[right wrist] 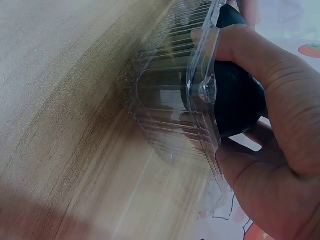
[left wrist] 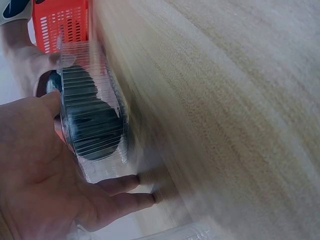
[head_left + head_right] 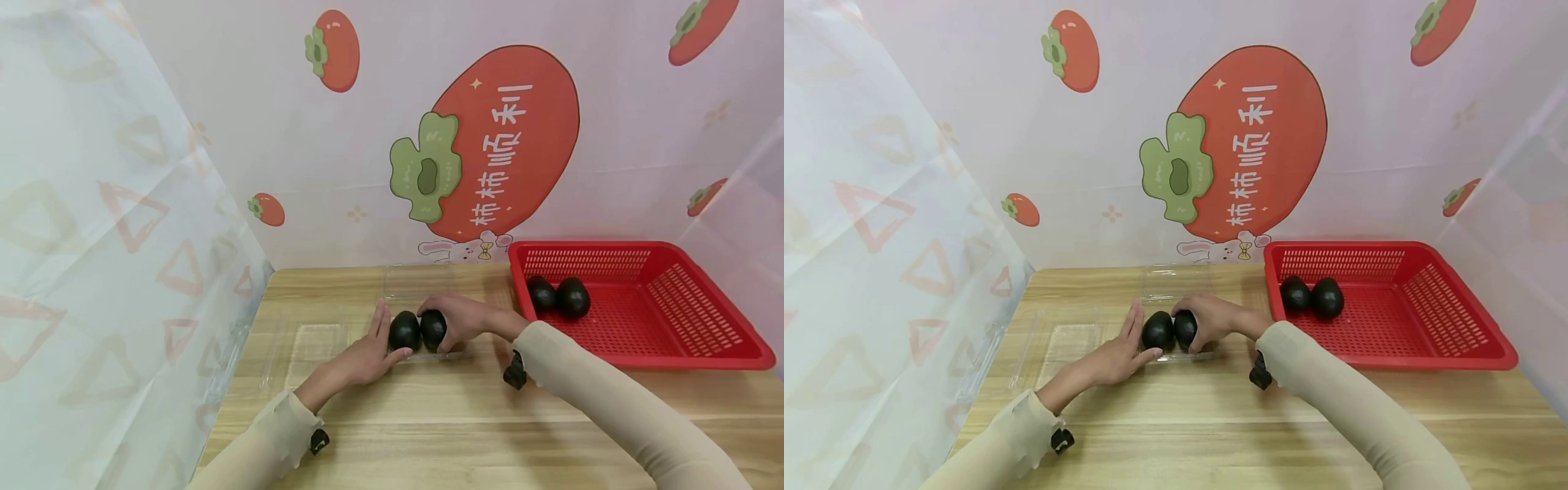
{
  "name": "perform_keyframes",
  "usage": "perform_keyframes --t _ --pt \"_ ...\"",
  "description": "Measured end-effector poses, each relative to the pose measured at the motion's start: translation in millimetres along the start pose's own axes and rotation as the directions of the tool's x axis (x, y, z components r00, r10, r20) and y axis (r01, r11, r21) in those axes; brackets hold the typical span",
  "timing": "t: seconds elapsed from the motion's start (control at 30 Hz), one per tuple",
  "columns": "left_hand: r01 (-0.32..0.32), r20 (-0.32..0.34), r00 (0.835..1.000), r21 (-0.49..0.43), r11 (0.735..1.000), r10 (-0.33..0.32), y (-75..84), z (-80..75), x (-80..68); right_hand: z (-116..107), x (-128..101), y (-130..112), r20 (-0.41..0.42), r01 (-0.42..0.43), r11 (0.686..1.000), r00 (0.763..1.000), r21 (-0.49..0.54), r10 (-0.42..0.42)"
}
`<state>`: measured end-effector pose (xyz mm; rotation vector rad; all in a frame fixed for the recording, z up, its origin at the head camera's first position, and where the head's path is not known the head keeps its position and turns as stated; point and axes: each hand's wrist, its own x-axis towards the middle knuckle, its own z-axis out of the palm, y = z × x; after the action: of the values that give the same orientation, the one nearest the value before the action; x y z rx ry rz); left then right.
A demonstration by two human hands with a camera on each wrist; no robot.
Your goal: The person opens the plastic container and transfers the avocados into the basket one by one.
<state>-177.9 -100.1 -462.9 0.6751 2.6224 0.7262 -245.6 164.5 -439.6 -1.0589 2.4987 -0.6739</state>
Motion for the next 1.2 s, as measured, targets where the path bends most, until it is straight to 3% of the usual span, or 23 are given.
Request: perform_keyframes --t 0.37,0.9,1.2 --pt "-0.010 -0.015 1.000 0.005 1.000 0.010 0.6 -0.3 0.0 -5.4 -5.7 1.7 -0.041 0.039 0.997 0.999 0.073 -0.036" --pt "-0.001 -0.005 1.000 0.015 1.000 0.001 0.8 1.9 0.9 -7.4 -14.7 4.2 -0.113 0.003 0.984 0.993 0.176 0.017" --pt "-0.004 -0.019 1.000 0.011 1.000 0.004 0.2 2.5 2.0 -7.3 -13.8 4.2 -0.157 0.047 0.968 0.988 0.245 -0.009"
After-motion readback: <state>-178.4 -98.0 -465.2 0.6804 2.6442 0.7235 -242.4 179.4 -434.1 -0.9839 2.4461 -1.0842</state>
